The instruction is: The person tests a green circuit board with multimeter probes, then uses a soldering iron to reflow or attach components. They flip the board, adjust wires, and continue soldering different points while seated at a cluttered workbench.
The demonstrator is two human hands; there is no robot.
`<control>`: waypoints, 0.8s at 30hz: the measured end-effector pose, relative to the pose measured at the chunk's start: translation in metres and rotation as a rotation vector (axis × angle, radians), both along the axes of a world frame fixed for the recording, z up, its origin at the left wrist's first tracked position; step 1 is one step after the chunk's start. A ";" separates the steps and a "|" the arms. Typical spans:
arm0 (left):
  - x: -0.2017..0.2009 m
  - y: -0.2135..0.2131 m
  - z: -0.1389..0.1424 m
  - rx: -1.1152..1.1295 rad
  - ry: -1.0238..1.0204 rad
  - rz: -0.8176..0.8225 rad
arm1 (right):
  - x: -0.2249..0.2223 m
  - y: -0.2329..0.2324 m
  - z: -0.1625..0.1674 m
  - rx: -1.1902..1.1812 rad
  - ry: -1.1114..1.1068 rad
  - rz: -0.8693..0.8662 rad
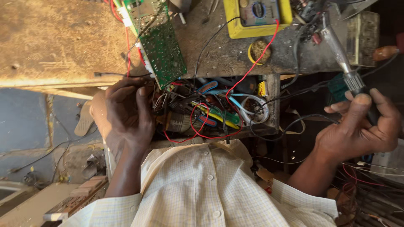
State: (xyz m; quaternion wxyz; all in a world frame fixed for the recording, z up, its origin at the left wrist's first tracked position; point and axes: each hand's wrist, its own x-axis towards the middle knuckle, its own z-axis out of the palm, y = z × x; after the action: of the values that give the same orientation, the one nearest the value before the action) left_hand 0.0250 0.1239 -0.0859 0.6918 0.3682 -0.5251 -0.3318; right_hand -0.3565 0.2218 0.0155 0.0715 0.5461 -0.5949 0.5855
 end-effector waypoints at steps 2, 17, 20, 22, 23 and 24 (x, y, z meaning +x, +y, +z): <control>-0.001 -0.002 0.002 -0.009 -0.060 0.045 | 0.011 0.004 -0.002 0.011 0.025 0.025; 0.006 -0.005 0.023 -0.088 -0.497 0.308 | 0.085 -0.024 -0.027 0.063 0.345 0.113; 0.008 0.001 0.029 0.050 -0.570 0.283 | 0.066 -0.021 -0.029 0.039 0.097 0.083; 0.011 0.006 0.031 0.075 -0.625 0.271 | 0.045 -0.021 -0.029 0.007 0.048 0.013; 0.012 0.009 0.032 0.088 -0.646 0.250 | 0.033 -0.018 -0.028 -0.006 0.031 -0.035; 0.012 0.011 0.032 0.082 -0.653 0.232 | 0.020 -0.015 -0.026 -0.009 0.003 -0.053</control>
State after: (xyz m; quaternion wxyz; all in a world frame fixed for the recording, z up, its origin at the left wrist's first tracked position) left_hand 0.0368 0.1349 -0.0537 0.5050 0.5395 -0.6598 -0.1366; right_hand -0.3366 0.2070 -0.0109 0.0903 0.5306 -0.6065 0.5851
